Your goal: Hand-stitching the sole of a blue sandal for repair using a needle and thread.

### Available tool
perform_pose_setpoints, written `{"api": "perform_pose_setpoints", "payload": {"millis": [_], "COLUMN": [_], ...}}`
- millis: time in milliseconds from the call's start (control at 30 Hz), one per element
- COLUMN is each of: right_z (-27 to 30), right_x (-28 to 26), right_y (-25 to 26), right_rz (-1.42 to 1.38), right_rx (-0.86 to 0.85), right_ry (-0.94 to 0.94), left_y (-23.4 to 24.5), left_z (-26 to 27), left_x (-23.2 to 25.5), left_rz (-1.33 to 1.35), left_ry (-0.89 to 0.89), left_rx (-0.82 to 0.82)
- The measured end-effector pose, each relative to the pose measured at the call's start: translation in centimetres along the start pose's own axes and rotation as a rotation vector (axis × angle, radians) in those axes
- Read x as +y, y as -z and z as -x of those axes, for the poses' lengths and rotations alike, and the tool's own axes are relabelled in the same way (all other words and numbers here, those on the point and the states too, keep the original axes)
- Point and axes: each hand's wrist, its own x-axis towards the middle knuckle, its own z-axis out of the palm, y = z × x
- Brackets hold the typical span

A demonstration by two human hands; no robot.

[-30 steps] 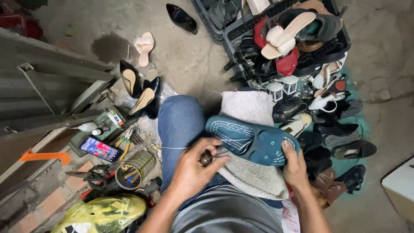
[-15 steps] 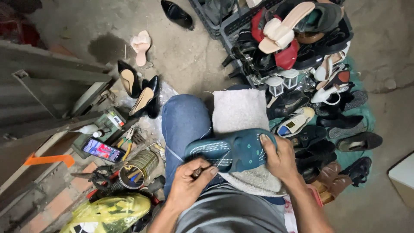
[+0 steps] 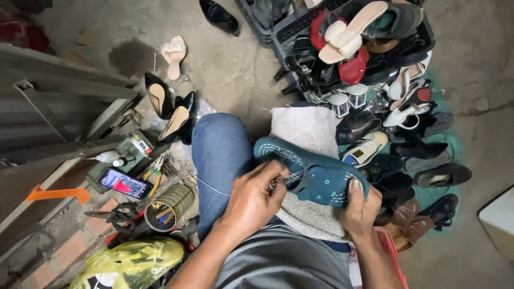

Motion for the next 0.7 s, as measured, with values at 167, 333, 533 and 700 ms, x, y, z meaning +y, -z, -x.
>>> {"api": "perform_pose_setpoints", "payload": {"millis": [167,333,533,700], "right_z": [0.1,0.6,0.6,0.1], "right_x": [-1.7,-0.2,-0.4,-1.6], "right_y": [0.2,0.5,0.8,1.0], "right_rz": [0.081,0.134,0.14,0.145], "right_rx": [-0.055,-0.041,-0.036,-0.054], "right_ry": [-0.072,-0.022,-0.012,0.021], "left_y": [0.0,0.5,-1.2,-2.1], "left_z": [0.4,0.4,0.5,0.4], "left_x": [-0.1,0.4,-0.8,-1.1], "left_rz": [-0.078,-0.003,-0.177,-0.331], "left_ry": [0.037,0.057,-0.035,-0.127], "left_rx": [-0.128,-0.197,-0.125,-0.047]}}
